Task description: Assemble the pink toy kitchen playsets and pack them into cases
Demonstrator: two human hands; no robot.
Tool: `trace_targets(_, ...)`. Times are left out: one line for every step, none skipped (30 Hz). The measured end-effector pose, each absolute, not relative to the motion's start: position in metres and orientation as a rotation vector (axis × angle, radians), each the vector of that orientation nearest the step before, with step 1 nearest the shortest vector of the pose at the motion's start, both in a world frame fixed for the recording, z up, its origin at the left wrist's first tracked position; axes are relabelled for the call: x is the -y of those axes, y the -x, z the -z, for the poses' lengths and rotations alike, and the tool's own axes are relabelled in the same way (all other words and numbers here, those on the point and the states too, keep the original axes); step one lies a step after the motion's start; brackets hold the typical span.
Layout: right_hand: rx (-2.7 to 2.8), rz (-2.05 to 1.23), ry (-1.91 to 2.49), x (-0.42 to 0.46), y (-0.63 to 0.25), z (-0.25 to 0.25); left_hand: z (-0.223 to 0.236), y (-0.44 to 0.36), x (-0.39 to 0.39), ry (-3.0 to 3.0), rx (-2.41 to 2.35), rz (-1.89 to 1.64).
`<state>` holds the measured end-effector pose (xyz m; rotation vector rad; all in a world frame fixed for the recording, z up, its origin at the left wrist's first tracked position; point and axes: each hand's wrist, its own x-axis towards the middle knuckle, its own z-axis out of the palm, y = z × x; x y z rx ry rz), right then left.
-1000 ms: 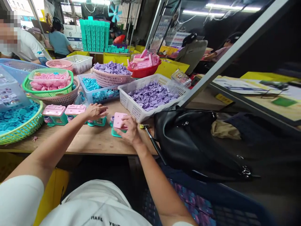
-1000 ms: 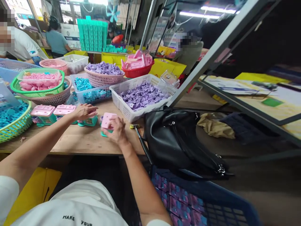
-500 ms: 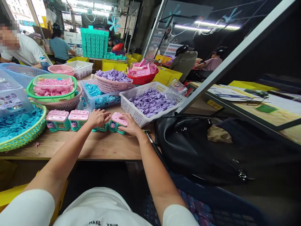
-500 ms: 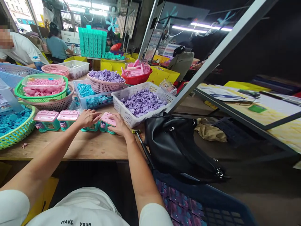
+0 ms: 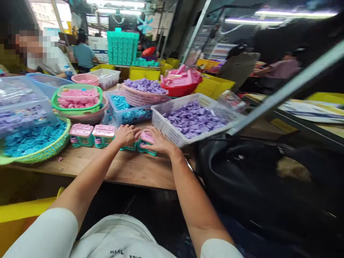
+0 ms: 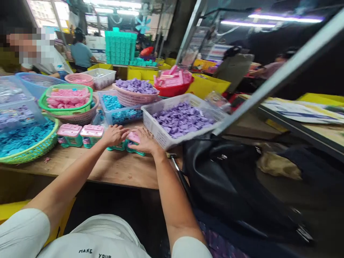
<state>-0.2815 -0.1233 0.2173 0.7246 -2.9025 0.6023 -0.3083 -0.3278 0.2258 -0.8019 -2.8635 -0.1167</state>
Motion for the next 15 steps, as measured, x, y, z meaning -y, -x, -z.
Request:
trace_targets(2.918,-0.551,-0.702,0.133,0.285,-0.217,-0.226,0.308,0.328,0.790,2.859,0.166)
trace_targets(2.923,-0.507,-0.698,0.143,0.289,-0.216,-0.227,0.309,0.330,0.779,2.857,0.213)
trace_targets(2.918,-0.474,-0.715,0.151,0.294,-0.214,-0.230,0.311,0.338,0.769,2.857,0.244)
trace_targets(2.907,-0.447,-0.749,0.157,0.299,-0.213,-0.234,0.312,0.350,0.747,2.852,0.270)
trace_targets(2.896,-0.425,-0.790,0.162,0.304,-0.212,-0.239,0.312,0.366,0.709,2.849,0.283)
trace_targets(2.892,-0.403,-0.831,0.165,0.307,-0.211,-0.245,0.309,0.387,0.646,2.828,0.305)
trace_targets(2.898,-0.381,-0.863,0.167,0.310,-0.210,-0.250,0.307,0.411,0.549,2.803,0.306)
trace_targets(2.909,-0.360,-0.885,0.168,0.311,-0.210,-0.254,0.304,0.435,0.451,2.791,0.300)
trace_targets(2.923,-0.344,-0.898,0.169,0.311,-0.211,-0.256,0.303,0.460,0.388,2.788,0.296)
trace_targets(2.935,-0.335,-0.905,0.170,0.311,-0.211,-0.257,0.304,0.481,0.376,2.803,0.290)
trace_targets(2.942,-0.333,-0.907,0.172,0.310,-0.213,-0.256,0.307,0.499,0.393,2.824,0.285)
trace_targets(2.944,-0.336,-0.908,0.174,0.310,-0.214,-0.254,0.310,0.511,0.406,2.840,0.283)
trace_targets(2.941,-0.343,-0.911,0.177,0.309,-0.216,-0.250,0.313,0.518,0.405,2.858,0.279)
trace_targets(2.939,-0.351,-0.917,0.178,0.307,-0.218,-0.247,0.314,0.519,0.381,2.882,0.267)
trace_targets(2.936,-0.360,-0.921,0.179,0.306,-0.219,-0.244,0.314,0.516,0.341,2.910,0.246)
